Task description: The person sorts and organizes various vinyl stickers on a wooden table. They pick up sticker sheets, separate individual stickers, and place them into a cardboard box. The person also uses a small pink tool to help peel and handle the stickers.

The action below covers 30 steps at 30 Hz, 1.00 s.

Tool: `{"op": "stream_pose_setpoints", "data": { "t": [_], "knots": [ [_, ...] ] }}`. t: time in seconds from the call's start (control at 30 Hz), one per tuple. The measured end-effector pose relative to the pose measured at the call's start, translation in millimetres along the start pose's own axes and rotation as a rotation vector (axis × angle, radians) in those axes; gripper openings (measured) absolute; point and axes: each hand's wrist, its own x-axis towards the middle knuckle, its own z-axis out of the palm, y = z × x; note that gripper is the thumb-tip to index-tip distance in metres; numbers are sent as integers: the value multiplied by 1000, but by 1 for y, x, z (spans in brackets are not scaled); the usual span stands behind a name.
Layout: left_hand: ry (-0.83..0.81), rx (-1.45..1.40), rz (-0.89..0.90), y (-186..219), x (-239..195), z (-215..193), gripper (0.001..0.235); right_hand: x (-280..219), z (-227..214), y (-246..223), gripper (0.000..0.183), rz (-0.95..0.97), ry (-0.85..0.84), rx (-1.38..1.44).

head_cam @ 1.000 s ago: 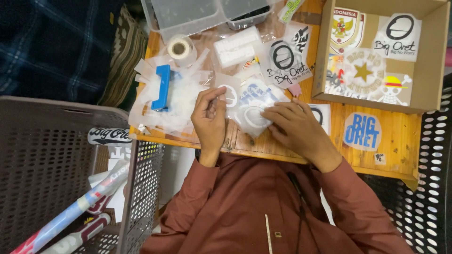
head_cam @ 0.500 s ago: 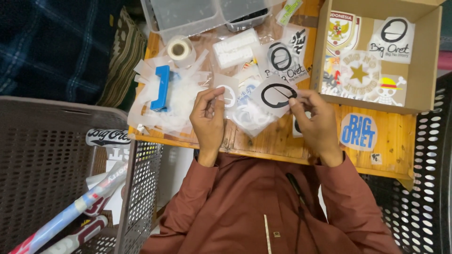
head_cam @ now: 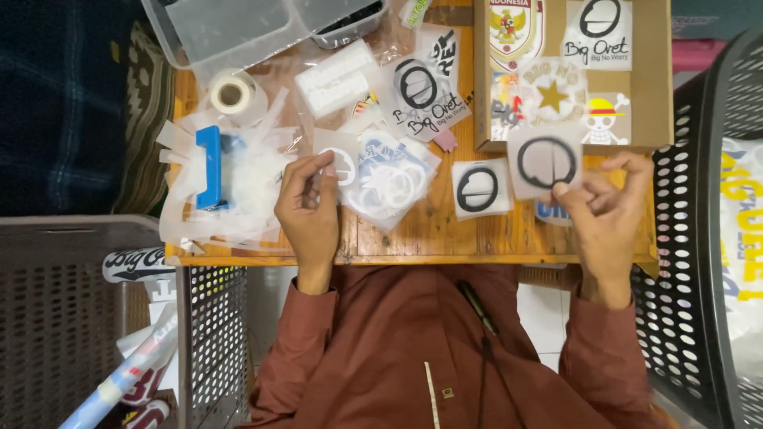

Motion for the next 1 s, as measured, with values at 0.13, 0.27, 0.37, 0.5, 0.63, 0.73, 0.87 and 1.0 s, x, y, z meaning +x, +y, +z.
{"op": "stream_pose_setpoints", "data": {
  "t": [0.13, 0.27, 0.37, 0.5, 0.63, 0.73, 0.87, 1.0],
  "knots": [
    [1, 14, -7, -2, 0, 1, 14, -29, 2, 13, 11, 109, -109, -401],
    [20, -43, 37, -3, 0, 0, 15, -49, 38, 9, 36, 130, -71, -107],
    [18, -46, 40, -4, 0, 2, 15, -54, 52, 18, 32, -98, -24, -261],
    [-12, -45, 49, -9, 0, 0, 15, -47, 48, 47, 13, -469, 169, -616],
    [20, -40, 44, -3, -1, 3, 14, -38, 47, 53, 19, -545, 212, -712],
    [25, -49, 28, -1, -1, 3, 14, -30, 55, 56, 16, -580, 180, -767],
    [-2, -37, 35, -3, -1, 1, 14, -23, 67, 49, 8, -594, 137, -797],
    [19, -47, 35, 0, -1, 5, 14, -19, 73, 48, 17, -571, 99, -849]
  ]
}}
